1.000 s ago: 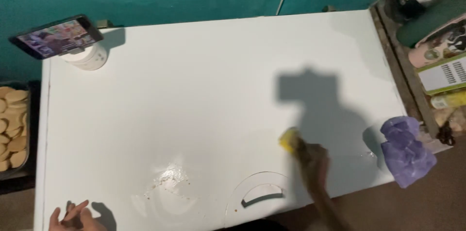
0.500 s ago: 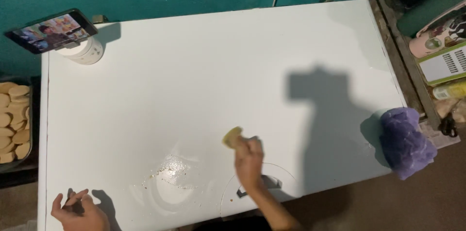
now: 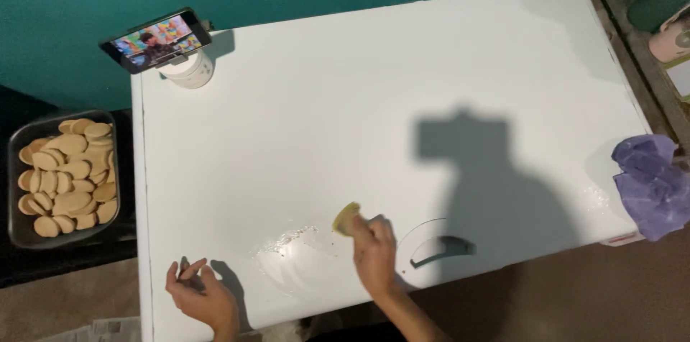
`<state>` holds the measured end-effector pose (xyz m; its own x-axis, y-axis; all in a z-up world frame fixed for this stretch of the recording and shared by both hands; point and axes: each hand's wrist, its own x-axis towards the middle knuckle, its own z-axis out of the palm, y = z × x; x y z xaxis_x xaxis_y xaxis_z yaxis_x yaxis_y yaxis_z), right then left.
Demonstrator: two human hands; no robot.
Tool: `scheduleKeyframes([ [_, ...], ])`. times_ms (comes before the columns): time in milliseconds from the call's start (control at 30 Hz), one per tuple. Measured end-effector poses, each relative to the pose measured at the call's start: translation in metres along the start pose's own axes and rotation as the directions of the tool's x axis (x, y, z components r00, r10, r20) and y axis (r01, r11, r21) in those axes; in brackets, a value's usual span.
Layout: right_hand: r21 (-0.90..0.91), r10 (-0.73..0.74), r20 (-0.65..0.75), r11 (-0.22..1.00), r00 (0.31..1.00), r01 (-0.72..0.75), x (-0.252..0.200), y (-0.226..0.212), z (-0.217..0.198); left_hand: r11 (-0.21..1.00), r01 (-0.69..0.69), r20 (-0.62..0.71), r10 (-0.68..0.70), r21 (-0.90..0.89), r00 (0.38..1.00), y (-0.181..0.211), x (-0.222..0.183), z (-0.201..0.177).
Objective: Scrubbing and wiping down the lid of a chest freezer with a sponge and rinsing the sponge in a sink.
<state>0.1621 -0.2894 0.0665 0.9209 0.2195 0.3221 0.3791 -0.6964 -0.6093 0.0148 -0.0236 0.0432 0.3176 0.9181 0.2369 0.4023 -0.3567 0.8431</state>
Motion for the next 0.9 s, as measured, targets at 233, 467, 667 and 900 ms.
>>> scheduleKeyframes([
  [233, 0.186, 0.058, 0.105, 0.98, 0.993, -0.077, 0.009, -0.051, 0.038, 0.999, -0.024, 0.092, 0.02, 0.039, 0.996, 0.008, 0.006, -0.018],
  [467, 0.089, -0.117, 0.057, 0.99, 0.992, 0.111, -0.009, -0.089, 0.071, 0.978, 0.118, 0.221, -0.079, -0.17, 0.972, 0.001, 0.008, -0.033],
  [667, 0.35, -0.275, 0.492, 0.931, 0.826, 0.101, -0.023, -0.081, 0.03, 0.926, 0.181, 0.278, -0.087, -0.33, 0.957, 0.0, 0.011, -0.039],
  [900, 0.373, -0.379, 0.439, 0.902, 0.815, 0.218, 0.052, -0.135, 0.078, 0.921, 0.144, 0.286, -0.037, -0.362, 0.957, -0.011, 0.008, -0.04],
])
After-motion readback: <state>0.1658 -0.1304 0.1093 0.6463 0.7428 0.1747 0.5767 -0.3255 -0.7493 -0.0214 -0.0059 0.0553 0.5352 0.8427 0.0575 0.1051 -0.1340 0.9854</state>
